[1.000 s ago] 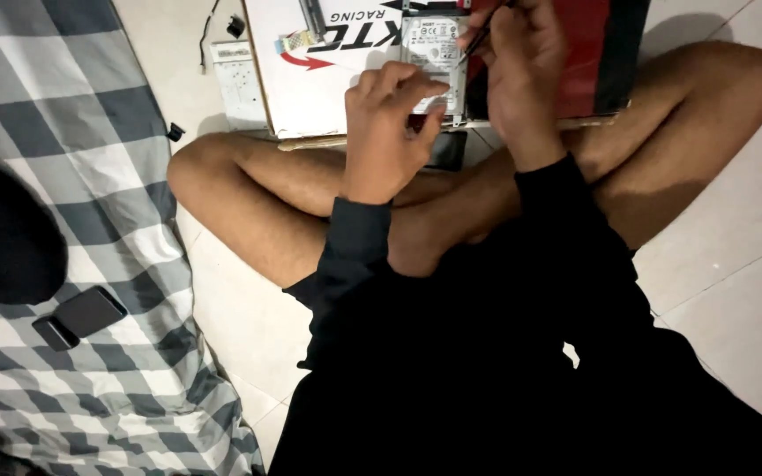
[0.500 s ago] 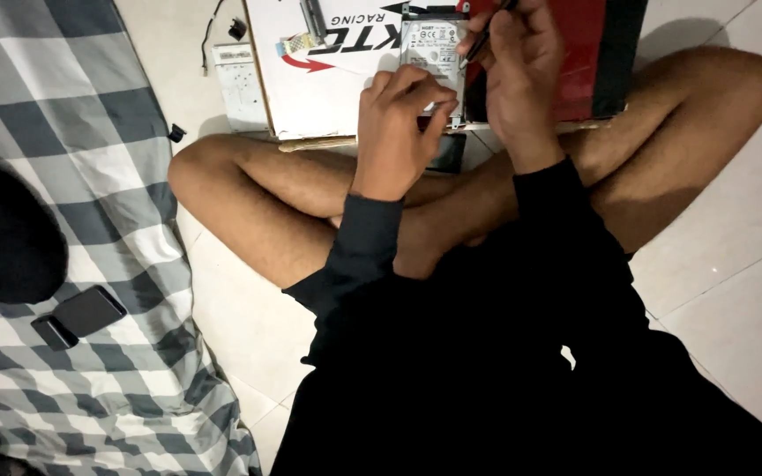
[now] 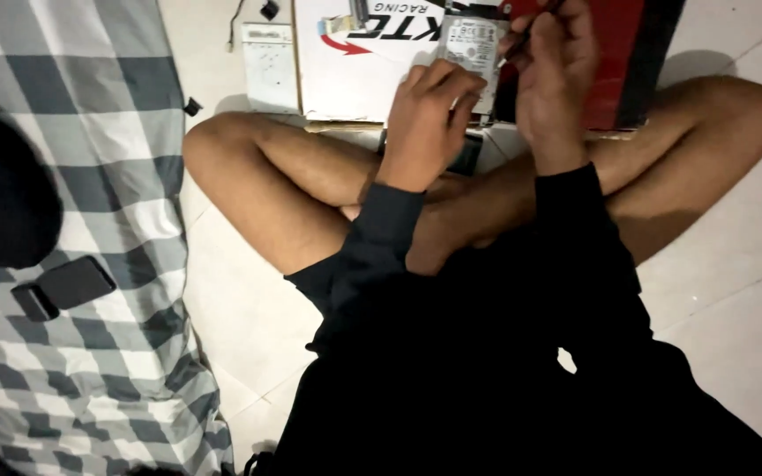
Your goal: A person sits on the floor, cleaning and inspecting a hard drive before disassembling it.
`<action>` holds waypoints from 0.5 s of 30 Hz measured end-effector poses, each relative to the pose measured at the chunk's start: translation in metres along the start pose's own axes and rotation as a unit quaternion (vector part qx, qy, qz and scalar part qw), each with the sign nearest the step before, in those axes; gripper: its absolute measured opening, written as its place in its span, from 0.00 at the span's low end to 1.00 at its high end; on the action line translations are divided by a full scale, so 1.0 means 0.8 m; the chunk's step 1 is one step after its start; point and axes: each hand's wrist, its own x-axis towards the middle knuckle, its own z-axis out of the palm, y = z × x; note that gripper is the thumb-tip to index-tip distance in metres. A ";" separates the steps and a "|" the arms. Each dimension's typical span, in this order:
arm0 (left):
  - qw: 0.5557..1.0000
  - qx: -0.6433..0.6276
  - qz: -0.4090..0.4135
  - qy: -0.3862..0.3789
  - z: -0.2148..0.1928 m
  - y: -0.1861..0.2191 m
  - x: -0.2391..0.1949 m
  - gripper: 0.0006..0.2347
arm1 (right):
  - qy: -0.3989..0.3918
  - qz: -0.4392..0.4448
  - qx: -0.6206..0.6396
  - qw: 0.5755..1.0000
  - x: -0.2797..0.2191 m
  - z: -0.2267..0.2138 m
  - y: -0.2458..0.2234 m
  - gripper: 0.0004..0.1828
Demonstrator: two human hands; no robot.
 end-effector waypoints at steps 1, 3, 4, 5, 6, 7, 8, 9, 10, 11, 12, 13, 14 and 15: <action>1.000 0.004 -0.019 -0.014 -0.001 0.000 -0.002 0.05 | -0.020 -0.007 -0.007 1.000 0.001 0.005 -0.004 0.10; 0.999 0.023 -0.019 -0.013 -0.007 0.010 0.006 0.06 | -0.012 -0.005 -0.009 1.000 0.001 0.006 -0.005 0.10; 0.999 0.044 -0.020 -0.012 -0.010 0.015 0.009 0.06 | -0.005 -0.003 -0.010 1.000 0.001 0.007 -0.005 0.11; 0.999 0.044 -0.020 -0.012 -0.008 0.015 0.010 0.06 | -0.005 -0.004 -0.010 1.000 0.001 0.005 -0.004 0.11; 0.998 0.053 -0.020 -0.006 -0.006 0.015 0.011 0.06 | -0.012 -0.003 -0.007 1.000 0.001 0.004 -0.003 0.10; 0.998 0.062 -0.020 0.000 -0.004 0.015 0.012 0.06 | -0.019 -0.004 -0.005 1.000 0.000 0.001 -0.002 0.10; 0.998 0.062 -0.019 -0.001 -0.004 0.016 0.014 0.06 | -0.018 -0.004 -0.006 1.000 0.000 0.001 -0.003 0.10; 0.998 0.056 -0.028 -0.006 -0.004 0.018 0.014 0.05 | -0.020 -0.001 -0.011 1.000 -0.001 0.001 -0.004 0.10; 0.998 0.051 -0.036 -0.011 -0.005 0.020 0.015 0.04 | -0.022 0.002 -0.016 1.000 -0.001 0.002 -0.005 0.10; 0.998 0.052 -0.036 -0.011 -0.007 0.022 0.016 0.04 | -0.022 0.002 -0.015 1.000 -0.001 0.001 -0.005 0.10; 0.998 0.065 -0.020 -0.015 -0.008 0.025 0.017 0.02 | -0.023 0.002 -0.020 1.000 -0.001 0.001 -0.006 0.12; 0.997 0.079 -0.003 -0.018 -0.010 0.028 0.018 0.01 | -0.023 0.003 -0.026 0.999 -0.001 0.001 -0.007 0.13; 0.997 0.080 -0.003 -0.017 -0.013 0.029 0.015 0.01 | -0.024 0.003 -0.025 0.999 -0.002 0.002 -0.005 0.13; 0.995 0.101 0.013 -0.021 -0.014 0.030 0.013 0.02 | -0.019 0.002 -0.018 1.000 -0.001 0.002 -0.004 0.12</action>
